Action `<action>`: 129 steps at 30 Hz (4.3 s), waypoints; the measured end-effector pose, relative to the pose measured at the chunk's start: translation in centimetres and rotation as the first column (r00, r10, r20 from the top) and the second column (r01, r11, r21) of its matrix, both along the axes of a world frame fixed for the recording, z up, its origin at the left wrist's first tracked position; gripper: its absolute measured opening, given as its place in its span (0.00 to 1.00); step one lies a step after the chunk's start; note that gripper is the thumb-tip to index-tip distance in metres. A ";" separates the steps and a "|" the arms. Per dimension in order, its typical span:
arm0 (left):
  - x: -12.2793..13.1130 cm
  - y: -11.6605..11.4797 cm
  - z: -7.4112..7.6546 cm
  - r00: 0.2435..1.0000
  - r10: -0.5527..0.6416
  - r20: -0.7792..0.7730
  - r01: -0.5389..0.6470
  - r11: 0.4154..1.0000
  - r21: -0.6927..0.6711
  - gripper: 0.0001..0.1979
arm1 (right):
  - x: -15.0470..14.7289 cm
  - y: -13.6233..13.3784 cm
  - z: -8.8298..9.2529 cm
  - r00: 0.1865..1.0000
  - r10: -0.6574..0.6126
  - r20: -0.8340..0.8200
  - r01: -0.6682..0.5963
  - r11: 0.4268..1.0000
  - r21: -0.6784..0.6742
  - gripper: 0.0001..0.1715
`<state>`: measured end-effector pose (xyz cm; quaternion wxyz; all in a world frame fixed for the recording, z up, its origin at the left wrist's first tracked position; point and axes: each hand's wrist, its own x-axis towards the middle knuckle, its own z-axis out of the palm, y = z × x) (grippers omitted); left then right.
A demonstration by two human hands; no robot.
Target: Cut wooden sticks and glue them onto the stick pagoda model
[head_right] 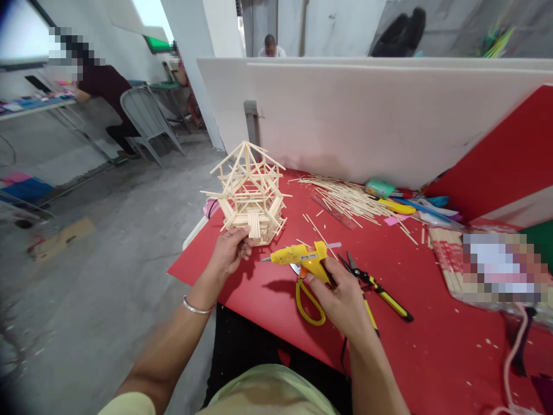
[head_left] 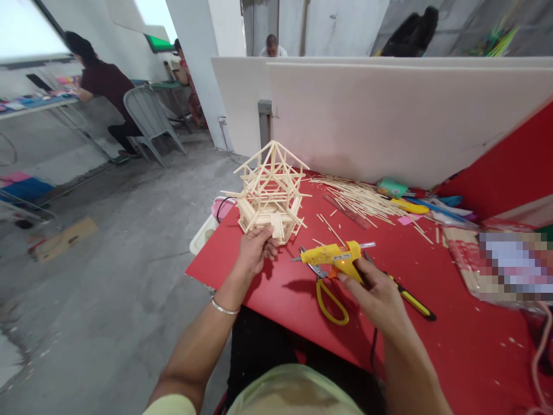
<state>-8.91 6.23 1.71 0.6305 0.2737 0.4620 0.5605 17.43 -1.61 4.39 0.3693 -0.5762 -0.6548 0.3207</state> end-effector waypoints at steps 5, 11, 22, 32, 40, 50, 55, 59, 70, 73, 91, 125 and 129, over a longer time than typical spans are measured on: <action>0.0 0.0 0.1 1.000 -0.001 -0.007 0.001 1.000 0.004 0.19 | -0.2 0.0 -0.3 1.000 0.005 -0.023 -0.005 1.000 -0.012 0.14; 0.1 -0.2 0.5 1.000 0.011 -0.015 -0.011 1.000 -0.001 0.18 | -0.6 -0.1 0.3 0.998 0.021 -0.056 -0.021 1.000 0.005 0.15; 0.3 0.1 0.2 1.000 0.031 0.002 -0.031 0.999 0.009 0.19 | -4.8 2.8 3.7 0.977 -0.115 0.180 0.055 0.951 0.306 0.17; -0.6 -3.5 -1.6 0.864 0.199 -0.463 -0.034 0.940 0.340 0.14 | -7.1 4.4 4.6 0.990 -0.131 -0.054 0.137 0.981 0.140 0.19; -0.5 -5.3 -1.9 0.592 0.456 -0.664 0.227 0.696 0.681 0.08 | -7.8 4.6 3.3 0.931 0.040 -0.363 -0.094 0.987 -0.132 0.26; -0.2 -5.3 -2.0 0.423 0.591 -0.687 0.419 0.544 0.727 0.09 | -7.4 3.5 2.9 0.878 -0.046 -0.476 -0.044 0.984 -0.175 0.14; -0.3 -5.2 -1.7 0.468 0.582 -0.665 0.447 0.493 0.746 0.09 | -7.2 3.0 2.6 0.840 -0.024 -0.542 -0.098 0.976 -0.196 0.14; 0.7 -5.6 -2.0 0.544 0.520 -0.659 0.389 0.539 0.747 0.07 | -7.6 2.5 1.5 0.801 -0.079 -0.593 -0.026 0.986 -0.166 0.12; 1.0 -6.0 -2.1 0.980 0.114 -0.162 -0.069 0.963 0.259 0.14 | -5.6 4.2 4.8 0.994 -0.031 -0.105 0.037 0.998 0.053 0.11; -0.5 -4.9 -2.3 0.984 0.161 -0.077 -0.144 0.971 0.193 0.15 | -6.5 5.2 6.0 0.928 -0.190 0.319 0.095 0.952 0.291 0.19; -0.7 -2.3 -1.5 0.995 0.097 0.009 -0.097 0.986 0.137 0.15 | -10.5 8.2 5.7 0.520 -0.489 0.701 -0.104 0.778 0.620 0.22; -0.4 -2.0 -2.6 0.995 0.100 0.010 -0.100 0.982 0.158 0.15 | -10.6 8.0 5.5 0.469 -0.508 0.722 -0.146 0.762 0.631 0.20; -0.3 -1.8 -2.0 0.995 0.101 0.003 -0.100 0.985 0.137 0.15 | -10.6 8.2 5.4 0.487 -0.500 0.716 -0.148 0.761 0.631 0.20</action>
